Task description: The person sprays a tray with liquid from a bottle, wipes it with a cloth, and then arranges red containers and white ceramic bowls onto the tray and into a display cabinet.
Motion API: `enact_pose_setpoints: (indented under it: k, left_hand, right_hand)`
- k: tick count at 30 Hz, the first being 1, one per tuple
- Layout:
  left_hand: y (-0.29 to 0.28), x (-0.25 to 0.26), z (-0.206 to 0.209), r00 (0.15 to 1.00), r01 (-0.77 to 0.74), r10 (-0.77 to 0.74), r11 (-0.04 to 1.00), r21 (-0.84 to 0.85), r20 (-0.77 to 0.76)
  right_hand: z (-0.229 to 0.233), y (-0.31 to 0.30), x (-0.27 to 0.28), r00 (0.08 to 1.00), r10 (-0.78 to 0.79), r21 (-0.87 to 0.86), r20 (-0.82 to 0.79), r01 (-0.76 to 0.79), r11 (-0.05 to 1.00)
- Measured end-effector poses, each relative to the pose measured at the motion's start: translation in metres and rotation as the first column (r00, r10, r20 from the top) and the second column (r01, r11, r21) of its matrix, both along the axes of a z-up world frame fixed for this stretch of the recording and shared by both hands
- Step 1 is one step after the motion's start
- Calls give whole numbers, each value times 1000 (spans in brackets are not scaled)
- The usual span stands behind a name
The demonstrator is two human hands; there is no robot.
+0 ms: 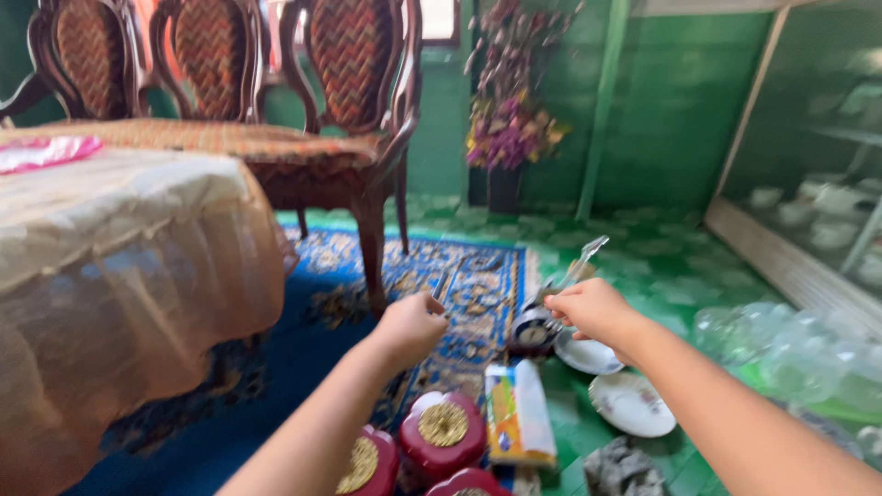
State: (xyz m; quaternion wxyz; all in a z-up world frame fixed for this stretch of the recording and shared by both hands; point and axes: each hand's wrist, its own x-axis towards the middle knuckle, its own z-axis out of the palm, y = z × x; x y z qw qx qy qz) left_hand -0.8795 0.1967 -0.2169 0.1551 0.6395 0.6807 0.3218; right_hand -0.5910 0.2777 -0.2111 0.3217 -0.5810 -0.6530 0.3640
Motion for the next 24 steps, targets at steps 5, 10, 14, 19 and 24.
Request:
enact_pose_setpoints:
  k: [5, 10, 14, 19, 24]
  left_hand:
    - [16, -8, -108, 964, -46, 88, 984, -172, 249]
    - [23, -11, -164, 970, -199, 240, 886, -419, 47]
    - [24, -10, -177, 915, -228, 386, 734, -639, 116]
    - [25, -3, -175, 765, -151, 574, 599, -786, 291]
    - [29, 1, -179, 707, -209, 632, 615, -761, 317]
  right_hand:
    - [-80, 17, -36, 998, 41, -105, 52, -35, 994]
    - [-173, 28, -60, 996, 72, -272, 43, -58, 960]
    - [-233, 29, -78, 991, 81, -388, 107, -33, 921]
    - [-270, 20, -92, 994, 66, -472, 90, -16, 882]
    - [-282, 14, -105, 999, 39, -517, -24, -45, 855]
